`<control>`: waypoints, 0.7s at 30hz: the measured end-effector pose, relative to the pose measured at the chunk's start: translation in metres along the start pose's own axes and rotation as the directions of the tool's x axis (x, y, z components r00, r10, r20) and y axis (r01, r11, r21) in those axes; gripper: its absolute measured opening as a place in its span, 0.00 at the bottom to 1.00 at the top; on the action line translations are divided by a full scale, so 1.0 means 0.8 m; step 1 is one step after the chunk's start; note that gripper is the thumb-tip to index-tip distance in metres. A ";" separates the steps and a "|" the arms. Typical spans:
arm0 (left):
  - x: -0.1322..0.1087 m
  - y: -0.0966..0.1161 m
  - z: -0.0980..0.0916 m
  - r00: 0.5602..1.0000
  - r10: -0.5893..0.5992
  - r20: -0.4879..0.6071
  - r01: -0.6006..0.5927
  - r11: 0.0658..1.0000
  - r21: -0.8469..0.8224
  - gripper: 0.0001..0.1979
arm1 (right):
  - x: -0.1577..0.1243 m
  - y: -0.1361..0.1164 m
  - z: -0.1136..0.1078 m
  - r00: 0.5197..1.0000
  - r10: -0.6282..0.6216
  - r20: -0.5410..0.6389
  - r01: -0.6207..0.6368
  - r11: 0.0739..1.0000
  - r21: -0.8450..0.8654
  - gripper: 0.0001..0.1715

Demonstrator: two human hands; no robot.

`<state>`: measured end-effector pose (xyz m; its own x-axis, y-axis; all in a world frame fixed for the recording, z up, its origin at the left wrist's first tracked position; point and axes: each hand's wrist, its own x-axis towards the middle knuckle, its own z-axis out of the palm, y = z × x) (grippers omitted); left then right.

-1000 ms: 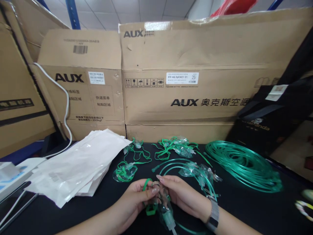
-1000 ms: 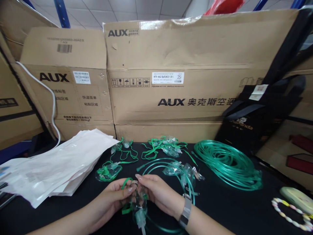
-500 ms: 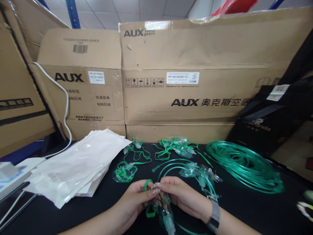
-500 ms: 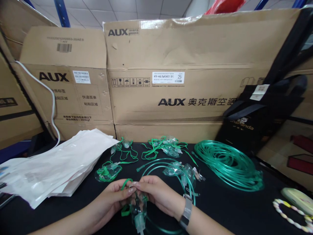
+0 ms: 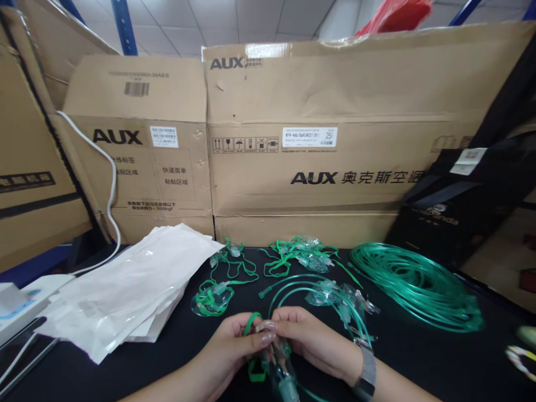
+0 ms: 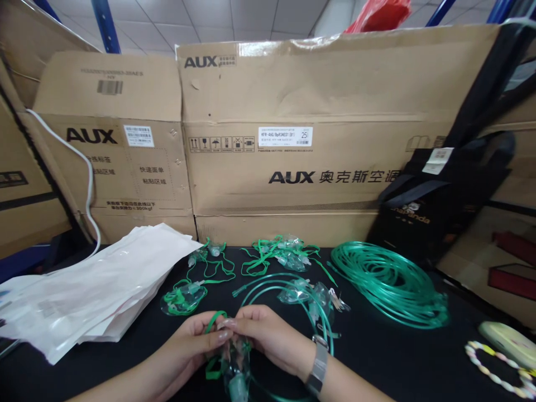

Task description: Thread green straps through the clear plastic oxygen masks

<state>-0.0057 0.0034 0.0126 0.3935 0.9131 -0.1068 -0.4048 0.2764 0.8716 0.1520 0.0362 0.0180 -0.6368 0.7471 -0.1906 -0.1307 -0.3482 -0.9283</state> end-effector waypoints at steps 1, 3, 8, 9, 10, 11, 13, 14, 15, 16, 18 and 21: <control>-0.001 -0.001 0.000 1.000 0.002 0.000 -0.002 1.000 -0.002 0.05 | 0.000 0.001 0.000 1.000 -0.002 0.000 0.002 1.000 -0.008 0.17; -0.001 -0.002 -0.001 1.000 0.008 0.002 -0.008 1.000 0.005 0.06 | 0.001 0.002 -0.002 1.000 -0.008 0.012 0.008 1.000 -0.024 0.17; 0.000 -0.006 -0.003 1.000 0.008 0.007 -0.008 0.999 0.031 0.09 | 0.004 0.007 -0.004 0.999 -0.026 0.038 0.026 1.000 -0.006 0.18; 0.001 -0.007 -0.004 1.000 0.008 0.006 -0.008 0.999 0.034 0.09 | 0.004 0.007 -0.004 0.999 -0.029 0.040 0.030 1.000 -0.004 0.18; 0.002 -0.008 -0.005 1.000 0.010 0.004 -0.010 0.999 0.038 0.09 | 0.004 0.007 -0.004 0.999 -0.033 0.041 0.033 0.999 -0.006 0.18; 0.003 -0.009 -0.005 1.000 0.013 0.000 -0.013 0.999 0.043 0.10 | 0.004 0.008 -0.004 0.999 -0.036 0.041 0.036 0.999 -0.011 0.18; 0.004 -0.010 -0.006 1.000 0.014 -0.004 -0.013 0.998 0.060 0.10 | 0.004 0.008 -0.004 0.998 -0.042 0.037 0.043 0.999 -0.024 0.18; 0.004 -0.010 -0.007 1.000 0.014 -0.006 -0.013 0.998 0.068 0.10 | 0.004 0.008 -0.004 0.998 -0.044 0.037 0.045 0.999 -0.031 0.18; 0.004 -0.011 -0.007 1.000 0.015 -0.007 -0.015 0.997 0.075 0.10 | 0.004 0.008 -0.004 0.998 -0.044 0.037 0.046 0.998 -0.037 0.18; 0.004 -0.012 -0.008 1.000 0.018 -0.008 -0.018 0.997 0.079 0.10 | 0.004 0.008 -0.004 0.998 -0.045 0.036 0.046 0.998 -0.043 0.18; 0.004 -0.013 -0.009 1.000 0.028 -0.005 -0.028 0.996 0.083 0.10 | 0.004 0.008 -0.004 0.998 -0.043 0.035 0.045 0.998 -0.048 0.18; 0.005 -0.013 -0.009 0.999 0.036 0.008 -0.036 0.995 0.088 0.10 | 0.003 0.007 -0.003 0.999 -0.044 0.030 0.046 0.997 -0.059 0.18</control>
<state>-0.0061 0.0061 -0.0002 0.3853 0.9200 -0.0717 -0.3447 0.2156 0.9136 0.1517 0.0377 0.0113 -0.6529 0.7444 -0.1400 -0.1146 -0.2798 -0.9532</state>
